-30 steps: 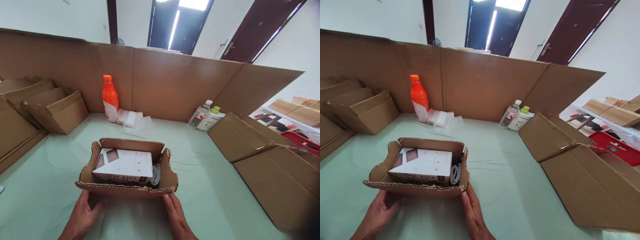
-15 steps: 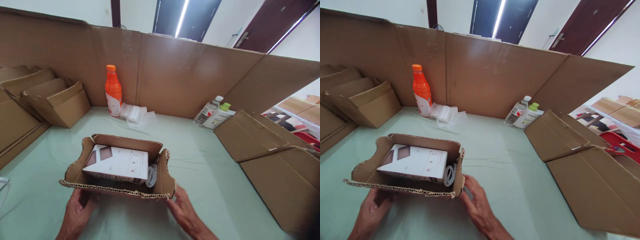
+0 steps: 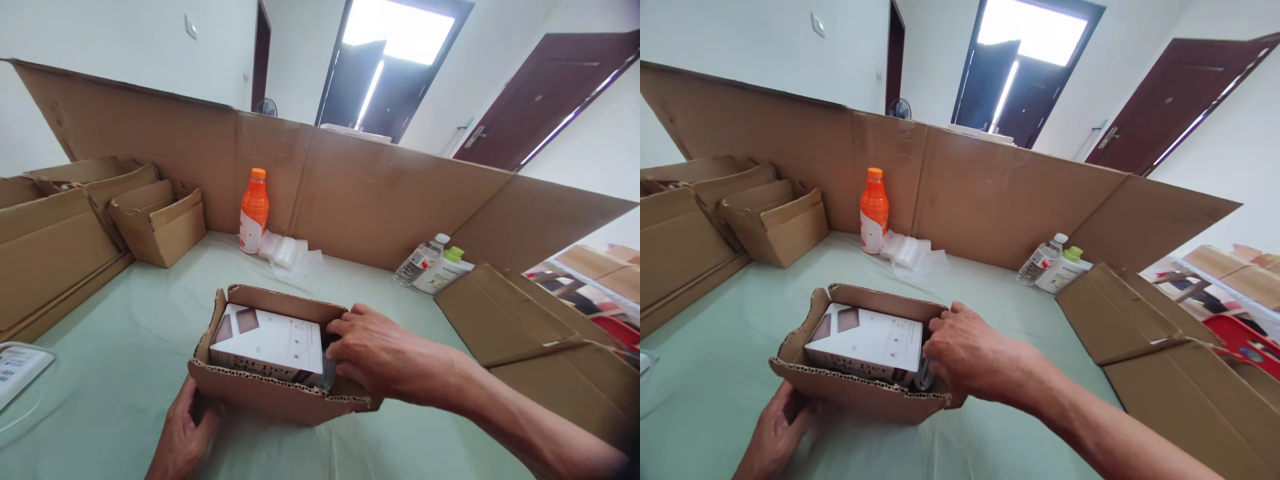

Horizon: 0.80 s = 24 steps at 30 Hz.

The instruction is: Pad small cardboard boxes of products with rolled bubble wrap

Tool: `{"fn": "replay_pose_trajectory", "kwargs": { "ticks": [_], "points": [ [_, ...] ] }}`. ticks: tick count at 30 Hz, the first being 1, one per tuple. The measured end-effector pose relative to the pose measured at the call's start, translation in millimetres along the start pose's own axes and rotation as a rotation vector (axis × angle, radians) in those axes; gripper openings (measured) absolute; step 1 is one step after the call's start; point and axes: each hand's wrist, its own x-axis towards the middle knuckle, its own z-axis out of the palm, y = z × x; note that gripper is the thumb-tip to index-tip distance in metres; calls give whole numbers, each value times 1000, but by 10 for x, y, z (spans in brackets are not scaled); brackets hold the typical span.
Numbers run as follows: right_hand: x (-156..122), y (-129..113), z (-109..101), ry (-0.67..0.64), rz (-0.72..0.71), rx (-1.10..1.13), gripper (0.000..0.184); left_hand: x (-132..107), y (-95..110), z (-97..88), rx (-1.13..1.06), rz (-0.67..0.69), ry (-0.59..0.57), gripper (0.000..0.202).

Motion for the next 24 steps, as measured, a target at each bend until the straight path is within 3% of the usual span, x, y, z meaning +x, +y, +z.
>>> {"fn": "replay_pose_trajectory", "kwargs": {
  "ticks": [3,10,13,17,19,22,24],
  "points": [
    [83,-45,38,-117,-42,-82,15,-4,-69,21,11,28,-5,49],
    [235,-17,337,-132,-58,-134,12,-45,17,46,18,13,20,45],
    [30,103,263,130,-3,109,19,-62,89,55,24,13,20,43],
    [-372,378,205,809,303,645,26,-85,103,82,43,-4,73,40],
    [-419,550,300,1062,449,897,27,-92,86,88,54,-14,84,39],
    [-194,848,586,1222,491,1219,33,-94,58,80,54,-27,85,40],
    [65,1046,828,1107,513,1355,42,-95,44,68,63,-26,78,39]
  ]
}}
